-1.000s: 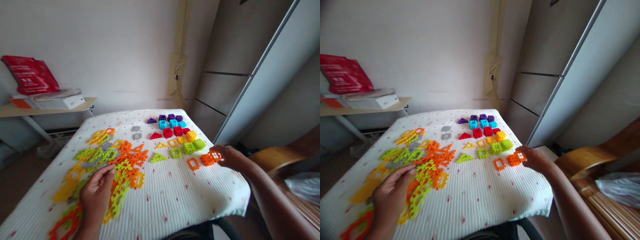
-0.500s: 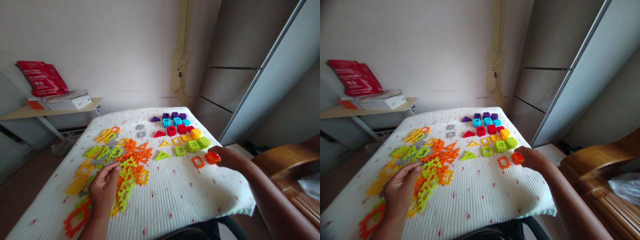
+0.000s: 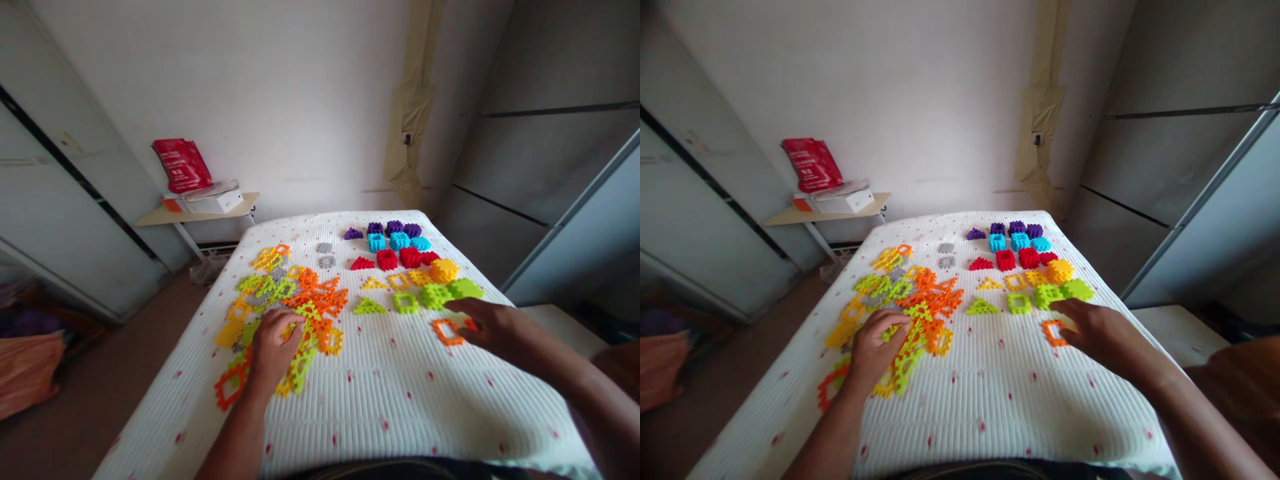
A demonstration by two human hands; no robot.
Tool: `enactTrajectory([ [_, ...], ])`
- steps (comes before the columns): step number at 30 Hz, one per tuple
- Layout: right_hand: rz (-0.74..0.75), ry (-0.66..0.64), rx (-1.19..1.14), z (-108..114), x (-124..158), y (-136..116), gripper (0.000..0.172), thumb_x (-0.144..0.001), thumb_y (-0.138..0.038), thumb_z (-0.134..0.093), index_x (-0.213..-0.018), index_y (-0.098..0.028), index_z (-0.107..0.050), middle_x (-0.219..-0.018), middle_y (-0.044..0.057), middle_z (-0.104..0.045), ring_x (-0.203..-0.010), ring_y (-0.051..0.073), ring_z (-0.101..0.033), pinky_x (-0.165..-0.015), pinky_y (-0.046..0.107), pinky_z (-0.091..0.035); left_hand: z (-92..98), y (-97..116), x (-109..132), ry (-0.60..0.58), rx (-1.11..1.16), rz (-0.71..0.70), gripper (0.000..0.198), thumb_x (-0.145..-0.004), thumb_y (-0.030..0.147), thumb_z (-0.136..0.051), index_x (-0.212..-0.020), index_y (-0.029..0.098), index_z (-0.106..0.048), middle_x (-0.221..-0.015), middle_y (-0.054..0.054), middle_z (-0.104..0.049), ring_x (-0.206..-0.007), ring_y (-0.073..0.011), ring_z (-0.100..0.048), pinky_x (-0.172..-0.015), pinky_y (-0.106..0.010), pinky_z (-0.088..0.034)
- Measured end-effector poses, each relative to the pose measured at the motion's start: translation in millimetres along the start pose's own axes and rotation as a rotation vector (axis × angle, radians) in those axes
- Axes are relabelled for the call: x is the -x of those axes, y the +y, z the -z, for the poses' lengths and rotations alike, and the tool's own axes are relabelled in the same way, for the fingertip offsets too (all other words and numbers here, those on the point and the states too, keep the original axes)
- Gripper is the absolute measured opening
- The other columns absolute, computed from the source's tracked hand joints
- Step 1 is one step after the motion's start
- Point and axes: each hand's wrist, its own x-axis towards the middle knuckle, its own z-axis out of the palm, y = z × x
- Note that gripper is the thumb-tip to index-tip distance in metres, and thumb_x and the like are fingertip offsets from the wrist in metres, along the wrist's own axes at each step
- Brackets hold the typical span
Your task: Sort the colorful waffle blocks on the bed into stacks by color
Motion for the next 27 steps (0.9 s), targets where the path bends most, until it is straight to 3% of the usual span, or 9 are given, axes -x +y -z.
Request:
enactTrajectory([
  [2,0.081,-0.019,-0.048,-11,-15,-28,0.029,-0.084,-0.024,-0.050,-0.110,-0.024,-0.061,-0.098,0.004,-0.070,-0.077,0.017,-0.067,-0.067,0.028,-0.053,-4.4,7,2,-0.149,-0.113,-0.117,0.010,-0.074,0.022,-0.057,-0.071,0.022,-0.068,-0.077,-0.003,-0.067,-0.080,-0.0177,-0.059,-0.077,-0.032,-0.045],
  [5,0.242,-0.055,-0.114,-32,-36,-65,0.024,-0.084,-0.020,-0.049,-0.104,-0.022,-0.062,-0.096,0.004,-0.070,-0.079,0.017,-0.066,-0.069,0.028,-0.052,-14.2,16,7,-0.287,-0.315,-0.165,0.013,-0.068,0.026,-0.067,-0.081,0.024,-0.069,-0.084,-0.004,-0.067,-0.085,-0.0217,-0.057,-0.080,-0.037,-0.041],
  [8,0.368,-0.077,-0.148,-50,-49,-93,0.019,-0.086,-0.019,-0.048,-0.097,-0.020,-0.063,-0.088,0.005,-0.069,-0.075,0.016,-0.064,-0.065,0.027,-0.049,-20.2,19,12,-0.329,-0.425,-0.126,0.027,-0.064,0.029,-0.071,-0.091,0.025,-0.068,-0.090,-0.005,-0.064,-0.092,-0.0248,-0.054,-0.084,-0.041,-0.037],
  [13,0.457,-0.083,-0.093,-74,-56,-117,0.017,-0.089,-0.018,-0.043,-0.080,-0.018,-0.058,-0.075,0.002,-0.061,-0.063,0.013,-0.057,-0.056,0.024,-0.041,-19.1,20,11,-0.382,-0.384,-0.111,0.016,-0.066,0.024,-0.070,-0.082,0.023,-0.066,-0.089,-0.003,-0.062,-0.091,-0.0221,-0.053,-0.083,-0.037,-0.036],
  [17,0.486,-0.023,-0.084,-88,-56,-120,0.025,-0.093,-0.020,-0.038,-0.073,-0.018,-0.054,-0.072,0.002,-0.056,-0.059,0.011,-0.050,-0.054,0.024,-0.037,-19.2,22,12,-0.384,-0.373,-0.122,0.004,-0.069,0.020,-0.065,-0.072,0.023,-0.063,-0.083,-0.002,-0.061,-0.087,-0.0206,-0.053,-0.082,-0.038,-0.035],
  [20,0.483,-0.002,-0.107,-93,-57,-119,0.027,-0.094,-0.021,-0.037,-0.073,-0.018,-0.053,-0.073,0.001,-0.055,-0.059,0.011,-0.048,-0.054,0.023,-0.036,-21.4,21,13,-0.364,-0.362,-0.146,0.007,-0.069,0.016,-0.061,-0.069,0.022,-0.062,-0.080,-0.002,-0.062,-0.085,-0.0198,-0.055,-0.084,-0.039,-0.034],
  [27,0.454,-0.002,-0.114,-95,-59,-116,0.022,-0.092,-0.020,-0.040,-0.076,-0.018,-0.054,-0.076,0.002,-0.056,-0.064,0.011,-0.050,-0.058,0.022,-0.037,-23.6,14,13,-0.155,-0.113,-0.182,0.011,-0.073,0.016,-0.051,-0.072,0.021,-0.061,-0.082,-0.004,-0.064,-0.085,-0.0191,-0.058,-0.080,-0.035,-0.044],
])
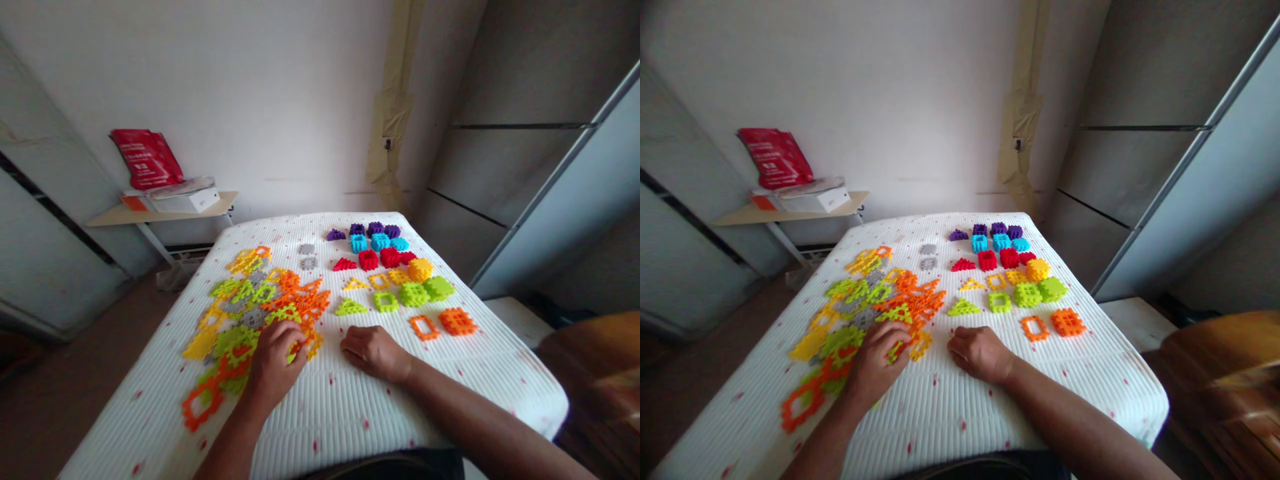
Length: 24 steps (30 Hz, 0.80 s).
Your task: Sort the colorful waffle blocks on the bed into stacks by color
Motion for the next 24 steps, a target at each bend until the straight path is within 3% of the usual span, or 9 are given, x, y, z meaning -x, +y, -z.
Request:
enactTrajectory([
  [4,-0.021,0.004,-0.041,3,-1,0,0.020,-0.092,-0.020,-0.041,-0.078,-0.018,-0.056,-0.076,0.002,-0.057,-0.067,0.011,-0.053,-0.059,0.021,-0.038,-0.7,-8,0,0.071,0.209,0.079,0.016,-0.080,0.024,-0.048,-0.085,0.022,-0.064,-0.093,-0.005,-0.066,-0.091,-0.0183,-0.061,-0.082,-0.031,-0.048],
  [11,-0.047,0.037,-0.122,0,0,2,0.020,-0.092,-0.020,-0.041,-0.080,-0.018,-0.057,-0.077,0.003,-0.059,-0.072,0.012,-0.056,-0.064,0.022,-0.042,-3.8,-7,2,0.085,0.326,0.221,0.016,-0.080,0.027,-0.052,-0.084,0.021,-0.066,-0.085,-0.003,-0.069,-0.082,-0.0169,-0.064,-0.078,-0.028,-0.049],
  [21,-0.123,0.340,-0.420,10,-3,-3,0.015,-0.089,-0.022,-0.045,-0.095,-0.019,-0.059,-0.090,0.007,-0.065,-0.082,0.015,-0.061,-0.071,0.027,-0.050,-8.5,5,3,0.055,0.619,0.319,0.017,-0.073,0.022,-0.059,-0.089,0.019,-0.061,-0.095,-0.005,-0.063,-0.088,-0.0168,-0.062,-0.078,-0.029,-0.050],
  [24,-0.135,0.360,-0.491,11,-4,-7,0.018,-0.086,-0.023,-0.051,-0.103,-0.019,-0.057,-0.097,0.008,-0.064,-0.073,0.013,-0.059,-0.062,0.024,-0.050,-8.0,7,3,0.042,0.654,0.331,0.018,-0.072,0.019,-0.058,-0.091,0.019,-0.059,-0.096,-0.005,-0.062,-0.092,-0.0174,-0.061,-0.080,-0.029,-0.050],
])
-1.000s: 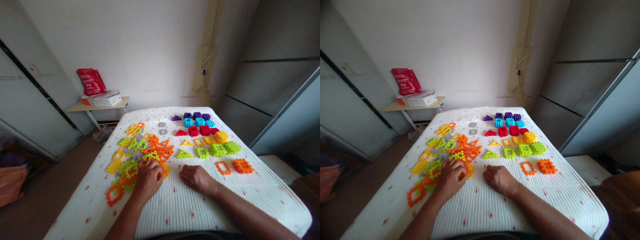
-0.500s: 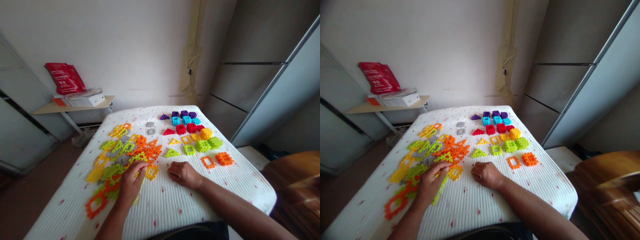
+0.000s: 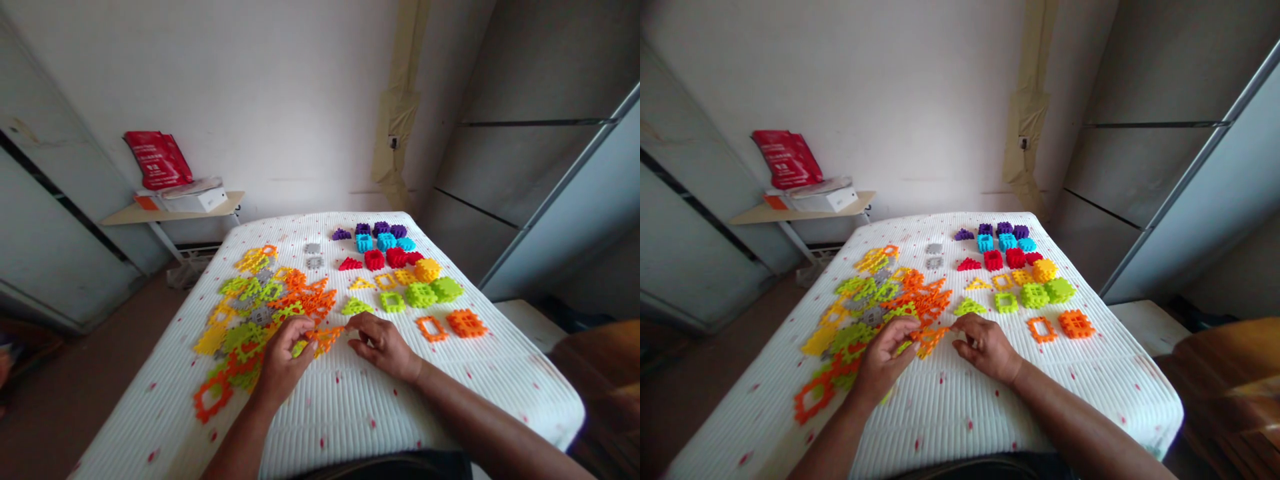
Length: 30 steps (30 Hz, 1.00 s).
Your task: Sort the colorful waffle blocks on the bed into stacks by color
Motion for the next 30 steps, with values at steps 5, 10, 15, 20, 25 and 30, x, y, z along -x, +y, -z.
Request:
enactTrajectory([
  [5,0.038,0.022,-0.043,-6,-2,-3,0.028,-0.086,-0.023,-0.054,-0.114,-0.019,-0.052,-0.104,0.009,-0.062,-0.065,0.010,-0.055,-0.058,0.022,-0.049,-2.4,8,1,-0.071,0.044,0.061,0.022,-0.072,0.018,-0.058,-0.094,0.018,-0.057,-0.092,-0.006,-0.064,-0.086,-0.0170,-0.063,-0.077,-0.029,-0.051],
  [10,0.136,0.059,0.021,-11,-6,-6,0.007,-0.088,-0.020,-0.052,-0.086,-0.018,-0.058,-0.081,0.006,-0.063,-0.075,0.014,-0.060,-0.067,0.025,-0.049,-3.8,2,0,-0.029,0.082,0.115,0.028,-0.073,0.022,-0.060,-0.100,0.018,-0.055,-0.096,-0.006,-0.065,-0.088,-0.0171,-0.063,-0.080,-0.030,-0.050],
  [15,0.171,0.193,0.200,-10,-7,-8,0.010,-0.089,-0.015,-0.048,-0.083,-0.018,-0.056,-0.077,0.005,-0.062,-0.071,0.014,-0.059,-0.064,0.024,-0.049,-2.3,-9,-1,0.057,-0.008,0.107,0.016,-0.076,0.031,-0.060,-0.085,0.018,-0.060,-0.078,-0.003,-0.063,-0.074,-0.0150,-0.061,-0.070,-0.025,-0.049],
  [20,0.236,0.183,0.379,-11,-4,-10,0.016,-0.090,-0.013,-0.044,-0.082,-0.017,-0.057,-0.077,0.006,-0.062,-0.070,0.014,-0.059,-0.063,0.024,-0.050,-12.1,-4,2,-0.071,-0.063,0.120,0.021,-0.079,0.035,-0.056,-0.072,0.017,-0.062,-0.063,0.000,-0.058,-0.059,-0.0123,-0.055,-0.057,-0.022,-0.044],
  [25,0.325,0.161,0.411,-17,-2,-12,0.014,-0.089,-0.012,-0.045,-0.085,-0.015,-0.059,-0.082,0.008,-0.064,-0.074,0.014,-0.060,-0.066,0.025,-0.052,-16.9,5,2,-0.043,0.086,0.233,0.021,-0.076,0.036,-0.058,-0.074,0.015,-0.062,-0.059,0.000,-0.057,-0.055,-0.0115,-0.053,-0.053,-0.022,-0.042],
  [30,0.356,0.110,0.295,-15,-4,-16,0.011,-0.090,-0.017,-0.049,-0.093,-0.014,-0.059,-0.084,0.007,-0.066,-0.079,0.014,-0.062,-0.071,0.024,-0.054,-12.2,10,1,0.031,0.283,0.328,0.023,-0.075,0.038,-0.059,-0.080,0.016,-0.057,-0.057,0.003,-0.054,-0.053,-0.0096,-0.049,-0.052,-0.021,-0.039],
])
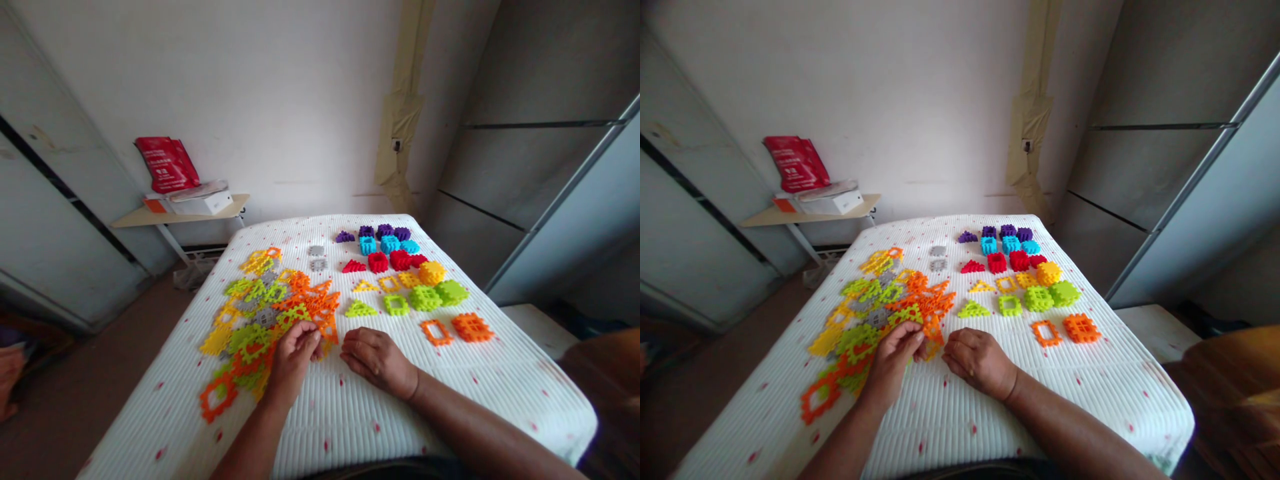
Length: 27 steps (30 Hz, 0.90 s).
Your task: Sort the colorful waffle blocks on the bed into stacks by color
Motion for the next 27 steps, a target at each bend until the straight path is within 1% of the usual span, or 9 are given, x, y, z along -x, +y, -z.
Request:
enactTrajectory([
  [4,-0.022,0.063,0.062,9,-1,5,0.017,-0.089,-0.013,-0.049,-0.104,-0.015,-0.059,-0.098,0.010,-0.066,-0.086,0.015,-0.062,-0.073,0.027,-0.053,-0.5,3,1,-0.017,-0.031,-0.007,0.025,-0.075,0.041,-0.059,-0.074,0.016,-0.056,-0.053,0.005,-0.048,-0.050,-0.0084,-0.044,-0.050,-0.020,-0.035],
  [6,0.018,0.025,0.113,13,-2,6,0.023,-0.089,-0.011,-0.049,-0.110,-0.014,-0.057,-0.106,0.012,-0.065,-0.091,0.017,-0.061,-0.075,0.030,-0.053,-1.6,3,2,-0.046,-0.074,-0.013,0.025,-0.074,0.041,-0.059,-0.072,0.016,-0.056,-0.052,0.005,-0.046,-0.050,-0.0085,-0.042,-0.049,-0.020,-0.034],
  [8,0.074,-0.057,0.153,16,-3,6,0.025,-0.090,-0.011,-0.047,-0.113,-0.014,-0.056,-0.110,0.012,-0.064,-0.091,0.017,-0.060,-0.075,0.031,-0.052,-1.9,1,2,-0.094,-0.116,-0.018,0.025,-0.074,0.041,-0.058,-0.070,0.016,-0.055,-0.053,0.005,-0.046,-0.050,-0.0088,-0.042,-0.049,-0.021,-0.034],
  [11,0.122,-0.174,0.178,18,-6,2,0.022,-0.092,-0.013,-0.045,-0.109,-0.013,-0.058,-0.107,0.011,-0.065,-0.086,0.017,-0.059,-0.071,0.029,-0.052,0.1,-5,1,-0.167,-0.172,-0.019,0.025,-0.077,0.040,-0.056,-0.070,0.016,-0.055,-0.052,0.005,-0.044,-0.049,-0.0085,-0.040,-0.049,-0.021,-0.033],
  [15,0.112,-0.306,0.192,21,-8,-4,0.020,-0.094,-0.015,-0.041,-0.101,-0.011,-0.060,-0.096,0.010,-0.065,-0.079,0.016,-0.058,-0.066,0.027,-0.051,3.4,-9,1,-0.233,-0.226,-0.001,0.026,-0.079,0.040,-0.055,-0.069,0.016,-0.054,-0.049,0.005,-0.045,-0.047,-0.0080,-0.039,-0.048,-0.021,-0.032],
  [17,0.111,-0.349,0.209,23,-9,-7,0.021,-0.095,-0.015,-0.040,-0.097,-0.011,-0.060,-0.090,0.009,-0.064,-0.074,0.015,-0.057,-0.064,0.026,-0.050,3.3,-10,1,-0.257,-0.241,0.019,0.027,-0.079,0.041,-0.055,-0.068,0.016,-0.054,-0.049,0.004,-0.045,-0.046,-0.0078,-0.039,-0.047,-0.021,-0.031],
  [20,0.124,-0.363,0.239,26,-7,-10,0.021,-0.095,-0.014,-0.040,-0.093,-0.011,-0.060,-0.084,0.008,-0.063,-0.069,0.014,-0.056,-0.061,0.026,-0.049,0.8,-11,2,-0.295,-0.221,0.060,0.028,-0.079,0.042,-0.055,-0.069,0.016,-0.056,-0.048,0.004,-0.046,-0.045,-0.0076,-0.039,-0.046,-0.021,-0.031],
  [24,0.141,-0.337,0.253,31,0,-10,0.020,-0.094,-0.014,-0.040,-0.093,-0.011,-0.060,-0.082,0.008,-0.064,-0.067,0.015,-0.058,-0.058,0.027,-0.048,-3.1,-11,3,-0.341,-0.191,0.075,0.029,-0.079,0.043,-0.055,-0.075,0.014,-0.060,-0.049,0.004,-0.047,-0.044,-0.0077,-0.041,-0.045,-0.021,-0.032],
  [27,0.083,-0.300,0.222,41,10,1,0.021,-0.095,-0.015,-0.039,-0.095,-0.012,-0.060,-0.084,0.009,-0.065,-0.072,0.016,-0.060,-0.062,0.028,-0.050,-3.2,-9,4,-0.281,-0.145,0.061,0.032,-0.077,0.043,-0.057,-0.088,0.014,-0.063,-0.058,0.002,-0.054,-0.046,-0.0080,-0.045,-0.045,-0.021,-0.034],
])
